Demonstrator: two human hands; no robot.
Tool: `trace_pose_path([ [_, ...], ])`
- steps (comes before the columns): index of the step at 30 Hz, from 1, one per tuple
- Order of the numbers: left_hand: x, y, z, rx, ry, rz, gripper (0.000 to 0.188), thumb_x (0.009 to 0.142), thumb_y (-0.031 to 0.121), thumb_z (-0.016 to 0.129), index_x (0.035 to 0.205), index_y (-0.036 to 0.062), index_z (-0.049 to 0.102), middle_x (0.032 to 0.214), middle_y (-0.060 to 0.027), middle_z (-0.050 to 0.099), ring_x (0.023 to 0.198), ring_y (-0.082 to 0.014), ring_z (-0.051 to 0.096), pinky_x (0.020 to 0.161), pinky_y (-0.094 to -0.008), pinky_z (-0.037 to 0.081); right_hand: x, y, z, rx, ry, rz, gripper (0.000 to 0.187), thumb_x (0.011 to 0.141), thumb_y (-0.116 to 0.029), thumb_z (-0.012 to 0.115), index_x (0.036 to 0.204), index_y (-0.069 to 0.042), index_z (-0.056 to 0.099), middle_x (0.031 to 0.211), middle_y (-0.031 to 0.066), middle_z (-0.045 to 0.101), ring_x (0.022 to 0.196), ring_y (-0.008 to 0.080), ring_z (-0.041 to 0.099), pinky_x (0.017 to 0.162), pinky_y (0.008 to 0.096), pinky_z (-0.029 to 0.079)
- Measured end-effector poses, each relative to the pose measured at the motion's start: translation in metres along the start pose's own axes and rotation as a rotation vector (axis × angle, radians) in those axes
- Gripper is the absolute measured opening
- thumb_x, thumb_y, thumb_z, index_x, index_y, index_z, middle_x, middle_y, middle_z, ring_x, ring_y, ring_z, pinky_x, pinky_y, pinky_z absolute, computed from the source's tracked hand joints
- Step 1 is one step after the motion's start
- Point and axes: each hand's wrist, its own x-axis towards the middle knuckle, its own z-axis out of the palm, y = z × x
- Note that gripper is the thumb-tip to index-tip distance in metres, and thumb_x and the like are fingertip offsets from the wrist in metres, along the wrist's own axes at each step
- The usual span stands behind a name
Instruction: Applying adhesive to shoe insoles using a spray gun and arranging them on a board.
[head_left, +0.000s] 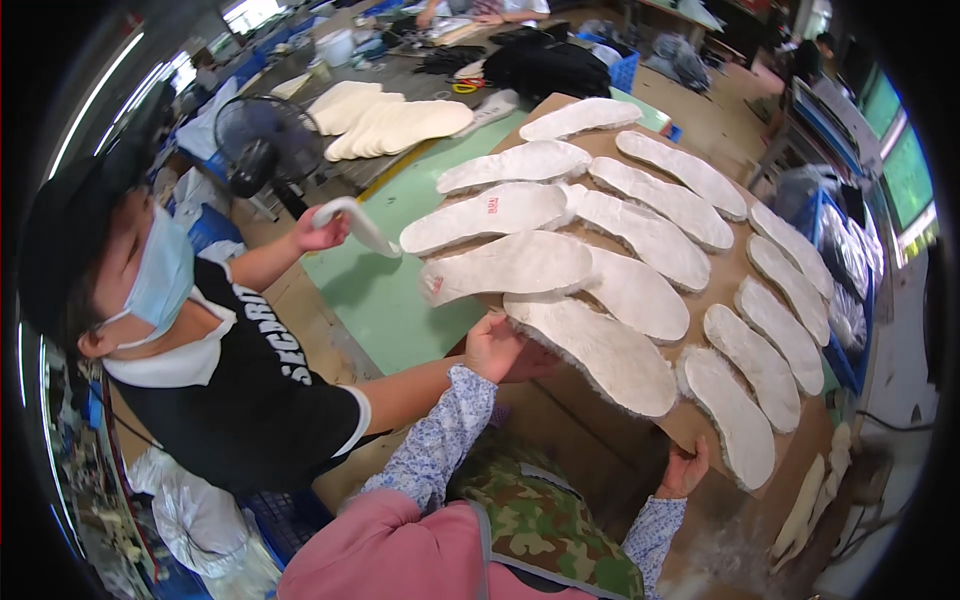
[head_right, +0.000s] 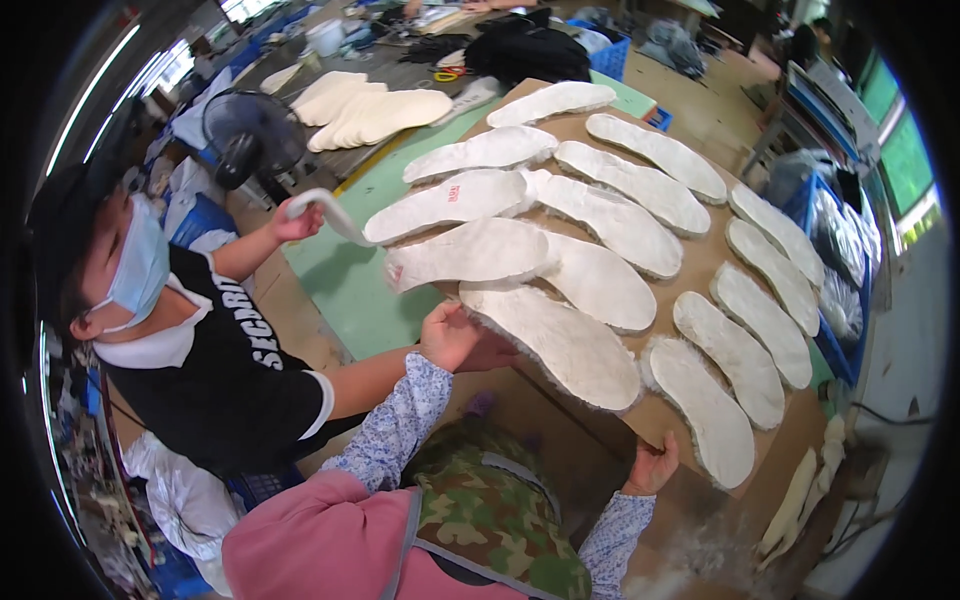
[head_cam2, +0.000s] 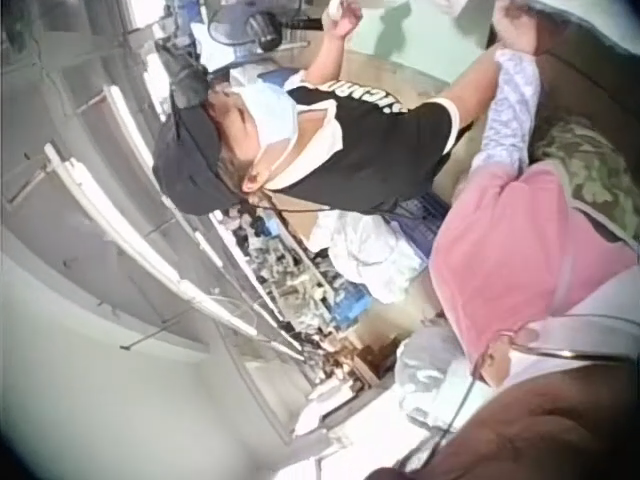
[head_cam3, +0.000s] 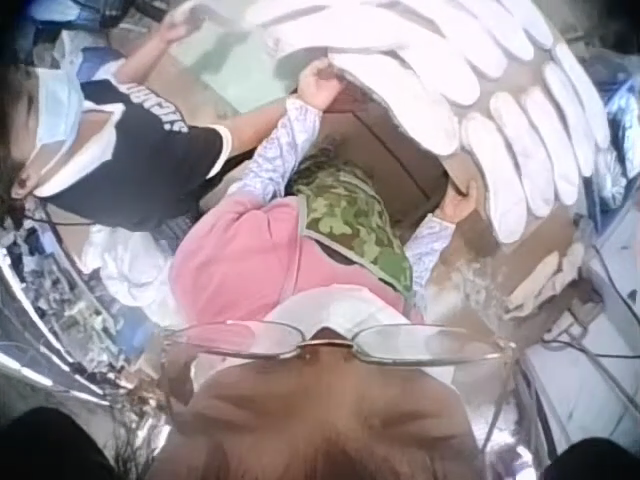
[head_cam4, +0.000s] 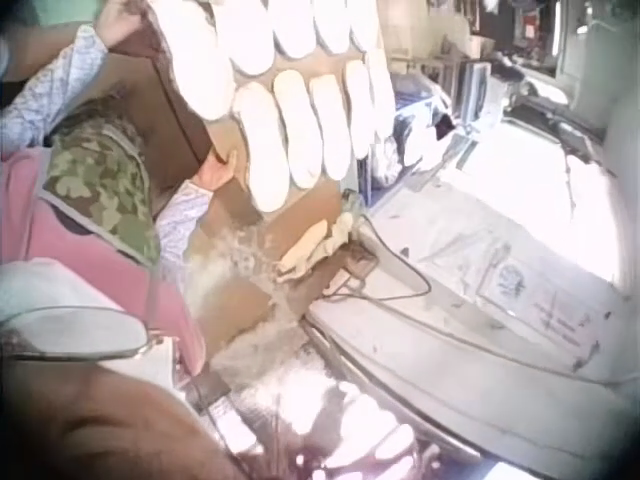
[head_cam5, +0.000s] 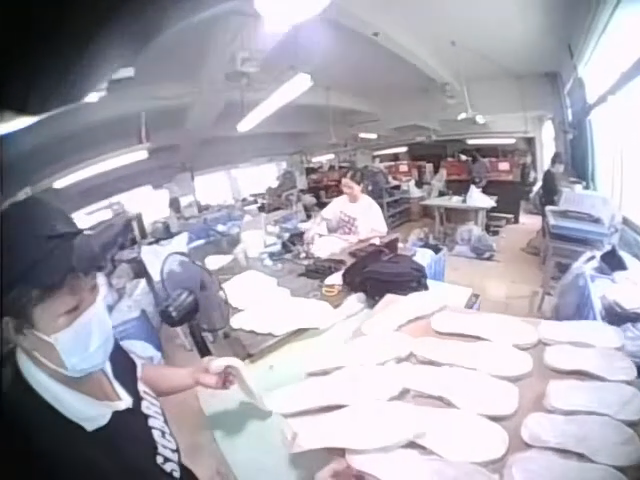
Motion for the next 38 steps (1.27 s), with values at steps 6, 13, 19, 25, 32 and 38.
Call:
trace_pose_path([
  [6, -0.028, -0.058, -0.001, 0.105, -0.101, 0.233, 0.042, 0.079, 0.011, 0.05, 0.121, 0.0089, 0.05, 0.126, -0.0073, 0.054, 0.12, -0.0242, 0.045, 0.105, -0.0432, 0.03, 0.035, 0.001, -0.046, 0.147, -0.254, 0.096, 0.035, 0.093, -0.009, 0.052, 0.124, 0.006, 0.05, 0.126, 0.0195, 0.056, 0.118, 0.0295, 0.054, 0.104, 0.0441, 0.043],
  [13, -0.05, -0.093, 0.007, 0.232, -0.232, 0.381, 0.059, 0.077, 0.012, 0.05, 0.135, 0.0101, 0.04, 0.132, -0.0074, 0.047, 0.125, -0.0245, 0.041, 0.108, -0.0449, 0.029, 0.065, -0.007, -0.065, 0.223, -0.397, 0.125, 0.031, 0.091, -0.008, 0.055, 0.118, 0.006, 0.055, 0.122, 0.0191, 0.059, 0.113, 0.0299, 0.057, 0.1, 0.0446, 0.046],
  [19, -0.063, -0.115, 0.01, 0.179, -0.269, 0.47, 0.058, 0.076, 0.01, 0.05, 0.133, 0.0073, 0.039, 0.131, -0.0106, 0.045, 0.125, -0.0263, 0.039, 0.111, -0.046, 0.027, 0.076, -0.018, -0.064, 0.235, -0.37, 0.133, 0.033, 0.089, -0.004, 0.054, 0.121, 0.004, 0.053, 0.122, 0.0177, 0.059, 0.114, 0.0316, 0.056, 0.102, 0.0502, 0.043],
  [25, -0.085, -0.124, 0.01, 0.221, -0.35, 0.551, 0.058, 0.079, 0.01, 0.05, 0.135, 0.0053, 0.036, 0.131, -0.0106, 0.045, 0.125, -0.0262, 0.04, 0.112, -0.0443, 0.027, 0.066, -0.029, -0.044, 0.202, -0.361, 0.154, 0.024, 0.085, -0.003, 0.059, 0.109, 0.001, 0.058, 0.112, 0.0135, 0.063, 0.106, 0.0279, 0.06, 0.094, 0.0469, 0.05],
  [32, -0.13, -0.122, 0.064, 0.258, -0.446, 0.737, 0.071, 0.082, 0.009, 0.046, 0.147, 0.0016, 0.018, 0.149, -0.0153, 0.027, 0.138, -0.0325, 0.027, 0.117, -0.0461, 0.02, 0.026, -0.061, 0.066, 0.116, -0.482, 0.099, 0.016, 0.086, -0.005, 0.059, 0.101, 0.001, 0.06, 0.106, 0.0122, 0.065, 0.102, 0.0256, 0.061, 0.094, 0.0435, 0.05],
  [38, -0.156, -0.125, 0.073, 0.544, -0.462, 0.864, 0.075, 0.085, 0.018, 0.047, 0.149, 0.0038, 0.01, 0.155, -0.0169, 0.013, 0.141, -0.0343, 0.021, 0.117, -0.0463, 0.017, 0.022, -0.055, 0.168, -0.025, -0.87, 0.03, 0.027, 0.088, -0.007, 0.059, 0.113, 0.0, 0.054, 0.116, 0.0083, 0.06, 0.109, 0.0225, 0.057, 0.094, 0.0493, 0.049],
])
